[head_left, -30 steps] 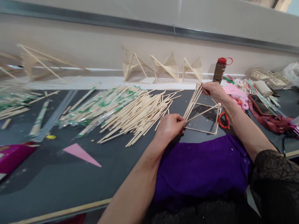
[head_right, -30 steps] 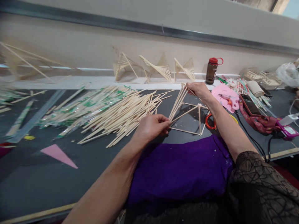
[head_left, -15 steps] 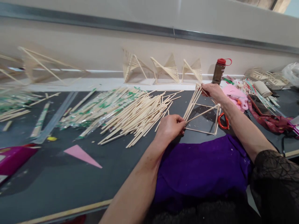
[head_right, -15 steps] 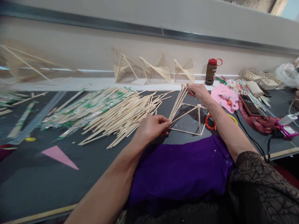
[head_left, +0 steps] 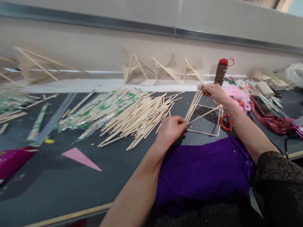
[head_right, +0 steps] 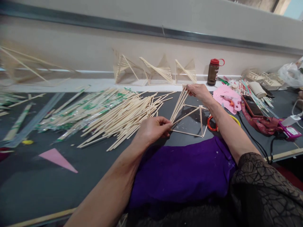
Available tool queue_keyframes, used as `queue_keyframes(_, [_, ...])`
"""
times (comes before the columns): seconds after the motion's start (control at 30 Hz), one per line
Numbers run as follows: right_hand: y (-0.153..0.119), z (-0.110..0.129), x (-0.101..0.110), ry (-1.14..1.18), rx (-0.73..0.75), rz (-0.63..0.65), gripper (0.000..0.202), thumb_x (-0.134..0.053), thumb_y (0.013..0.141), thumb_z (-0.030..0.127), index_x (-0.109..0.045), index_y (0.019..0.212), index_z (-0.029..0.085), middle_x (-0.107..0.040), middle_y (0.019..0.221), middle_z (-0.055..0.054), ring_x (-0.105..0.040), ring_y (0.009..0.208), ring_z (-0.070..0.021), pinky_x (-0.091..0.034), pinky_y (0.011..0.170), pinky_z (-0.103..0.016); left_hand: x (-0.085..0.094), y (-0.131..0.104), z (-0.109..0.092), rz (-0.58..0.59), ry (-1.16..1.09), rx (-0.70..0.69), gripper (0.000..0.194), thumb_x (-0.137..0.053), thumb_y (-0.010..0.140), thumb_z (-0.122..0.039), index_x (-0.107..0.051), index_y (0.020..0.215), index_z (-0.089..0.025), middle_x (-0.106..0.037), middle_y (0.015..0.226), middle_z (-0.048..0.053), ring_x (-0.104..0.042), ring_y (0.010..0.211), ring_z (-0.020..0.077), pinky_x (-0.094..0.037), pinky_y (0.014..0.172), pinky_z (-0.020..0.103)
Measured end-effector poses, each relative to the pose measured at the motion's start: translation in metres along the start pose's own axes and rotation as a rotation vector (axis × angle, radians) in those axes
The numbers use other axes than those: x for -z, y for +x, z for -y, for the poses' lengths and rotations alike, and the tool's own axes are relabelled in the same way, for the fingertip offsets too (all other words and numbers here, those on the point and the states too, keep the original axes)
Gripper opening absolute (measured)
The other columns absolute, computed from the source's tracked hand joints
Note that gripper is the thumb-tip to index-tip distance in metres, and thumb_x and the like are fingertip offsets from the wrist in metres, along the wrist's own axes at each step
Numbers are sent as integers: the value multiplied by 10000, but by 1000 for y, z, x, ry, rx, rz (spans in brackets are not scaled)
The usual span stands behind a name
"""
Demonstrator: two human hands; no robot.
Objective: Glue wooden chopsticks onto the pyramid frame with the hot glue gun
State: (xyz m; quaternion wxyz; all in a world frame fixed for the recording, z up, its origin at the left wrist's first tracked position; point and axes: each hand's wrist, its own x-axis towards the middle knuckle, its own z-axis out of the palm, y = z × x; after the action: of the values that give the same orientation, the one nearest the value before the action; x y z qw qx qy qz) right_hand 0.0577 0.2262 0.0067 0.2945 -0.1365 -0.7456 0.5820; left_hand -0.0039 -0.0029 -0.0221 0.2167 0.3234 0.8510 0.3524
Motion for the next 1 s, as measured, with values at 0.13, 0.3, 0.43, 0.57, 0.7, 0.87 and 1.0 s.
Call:
queue_keyframes(0.13, [0,2,-3,-17,0,-21,270,-684,868,306,-684,641,160,-528,531,26,-426,529,-91,-362,543,-226,-1,2,2,-5,11,2,113,-625,804,-232,-713,770,-171,-692,568,42,-710,568,182,-521,573,247])
queue_keyframes(0.3, [0,2,-4,23,8,-29,275,-655,872,232,-665,608,156,-542,544,24,-418,530,-81,-390,577,-224,-1,2,2,3,-4,2,121,-625,811,-242,-715,783,-167,-696,576,49,-711,569,184,-518,571,248])
queue_keyframes(0.43, [1,1,-3,17,17,-36,266,-660,852,237,-657,598,160,-548,553,21,-433,544,-89,-400,584,-228,-1,2,2,2,-1,8,125,-629,810,-253,-716,775,-170,-697,584,44,-708,567,178,-522,582,251])
queue_keyframes(0.57, [-1,2,-3,-24,-4,-34,289,-662,868,309,-668,621,159,-547,552,15,-443,540,-95,-406,581,-231,0,1,0,4,8,16,128,-620,814,-249,-716,776,-173,-669,536,28,-697,552,173,-516,581,250])
queue_keyframes(0.7, [-3,3,0,-64,-12,-31,451,-642,875,536,-674,649,147,-572,567,-7,-468,548,-99,-399,575,-243,1,-1,-2,-4,29,10,136,-617,822,-252,-714,765,-175,-655,516,19,-687,539,168,-510,595,257])
queue_keyframes(0.87, [1,-3,2,-73,81,-1,344,-716,805,475,-714,712,145,-632,655,-10,-490,605,-98,-421,630,-250,2,-2,-3,6,29,0,126,-622,811,-241,-712,758,-171,-669,540,17,-697,561,170,-517,632,265])
queue_keyframes(1.0, [6,-10,0,-18,97,-11,231,-739,763,372,-735,699,150,-644,654,-1,-492,600,-94,-426,636,-253,2,-2,-3,-1,31,9,130,-620,810,-255,-712,760,-177,-658,522,10,-695,557,175,-516,626,267])
